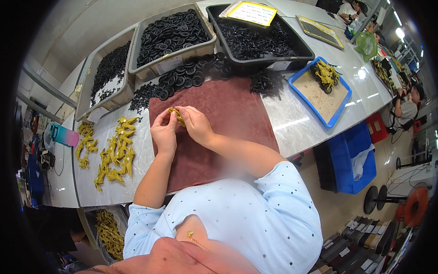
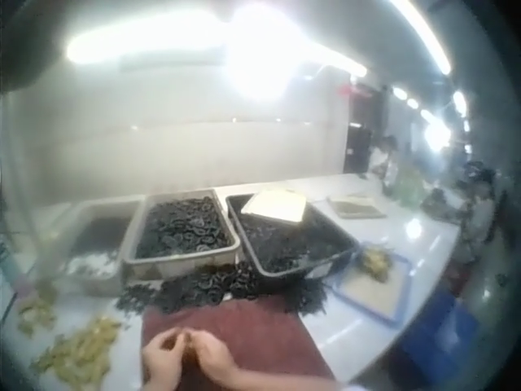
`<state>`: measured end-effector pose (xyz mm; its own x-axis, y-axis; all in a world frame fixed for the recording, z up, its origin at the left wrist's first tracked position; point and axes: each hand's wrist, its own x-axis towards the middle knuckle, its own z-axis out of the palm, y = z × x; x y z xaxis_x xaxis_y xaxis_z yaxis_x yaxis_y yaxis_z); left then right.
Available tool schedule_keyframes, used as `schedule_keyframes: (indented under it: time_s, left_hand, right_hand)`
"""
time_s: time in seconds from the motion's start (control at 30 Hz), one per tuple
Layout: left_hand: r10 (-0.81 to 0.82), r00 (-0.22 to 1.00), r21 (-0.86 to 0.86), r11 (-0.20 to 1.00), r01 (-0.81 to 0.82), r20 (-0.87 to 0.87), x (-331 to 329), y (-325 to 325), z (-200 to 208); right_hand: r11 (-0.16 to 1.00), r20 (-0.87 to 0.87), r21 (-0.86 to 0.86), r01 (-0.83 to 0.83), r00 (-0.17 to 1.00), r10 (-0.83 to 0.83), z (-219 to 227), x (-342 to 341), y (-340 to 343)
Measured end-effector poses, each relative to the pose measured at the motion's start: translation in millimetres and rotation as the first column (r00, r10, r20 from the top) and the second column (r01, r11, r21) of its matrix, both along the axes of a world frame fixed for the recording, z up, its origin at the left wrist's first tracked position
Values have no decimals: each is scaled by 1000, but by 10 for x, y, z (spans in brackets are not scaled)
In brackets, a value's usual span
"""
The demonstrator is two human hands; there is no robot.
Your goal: The person assembles small yellow plastic toy motorcycle components by hand at an industrial workbench, fitting black rubber rings onto the yellow plastic parts.
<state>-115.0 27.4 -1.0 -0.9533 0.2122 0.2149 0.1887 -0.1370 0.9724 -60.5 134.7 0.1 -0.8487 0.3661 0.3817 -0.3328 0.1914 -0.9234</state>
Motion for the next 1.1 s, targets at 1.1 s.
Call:
schedule_keyframes:
  time_s: [1.1]
  left_hand:
    - [172,846,-552,689,-469,-505,-955,-639,-347]
  right_hand:
    - [927,161,185,326,920,-356,385,724,1393]
